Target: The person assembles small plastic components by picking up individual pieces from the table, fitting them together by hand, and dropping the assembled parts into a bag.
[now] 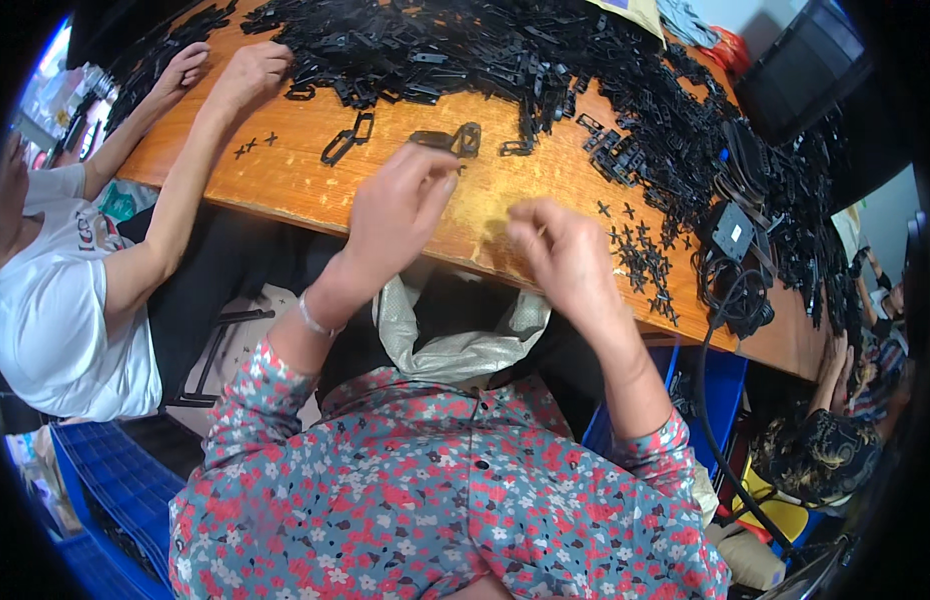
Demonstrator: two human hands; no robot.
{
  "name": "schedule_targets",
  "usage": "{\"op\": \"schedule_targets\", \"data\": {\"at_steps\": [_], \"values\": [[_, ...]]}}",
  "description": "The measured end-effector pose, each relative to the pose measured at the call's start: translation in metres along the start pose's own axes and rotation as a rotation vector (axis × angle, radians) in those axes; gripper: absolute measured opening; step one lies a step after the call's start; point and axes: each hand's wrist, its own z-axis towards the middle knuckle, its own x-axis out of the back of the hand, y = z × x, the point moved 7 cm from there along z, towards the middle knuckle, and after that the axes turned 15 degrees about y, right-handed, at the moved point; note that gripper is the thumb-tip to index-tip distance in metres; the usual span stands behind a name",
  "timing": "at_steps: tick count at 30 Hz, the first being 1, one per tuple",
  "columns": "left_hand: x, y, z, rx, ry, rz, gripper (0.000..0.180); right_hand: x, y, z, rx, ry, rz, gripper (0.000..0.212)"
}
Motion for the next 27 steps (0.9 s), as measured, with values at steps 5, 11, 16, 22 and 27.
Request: {"op": "schedule_targets", "data": {"at_steps": [5,11,16,22,27], "values": [[-0.03,-0.011,0.035,-0.201,0.013,0.338,0.023,-0.02,0.025,0.06,0.156,0.154,-0.222,0.015],[-0.061,-0.015,0.05,-0.315,-0.037,0.493,0.026,-0.04,0.053,0.074,0.127,0.065,-0.46,0.014],[-0.065,-0.018,0.047,-0.315,-0.03,0.509,0.025,-0.031,0.047,0.051,0.151,0.052,-0.412,0.014],[-0.061,-0.016,0.043,-0.346,-0.003,0.452,0.024,-0.02,0.038,0.031,0.137,0.056,-0.367,0.013],[-0.065,-0.024,0.038,-0.362,-0.105,0.54,0.029,-0.014,0.027,0.024,0.183,0.031,-0.309,0.017]]}}
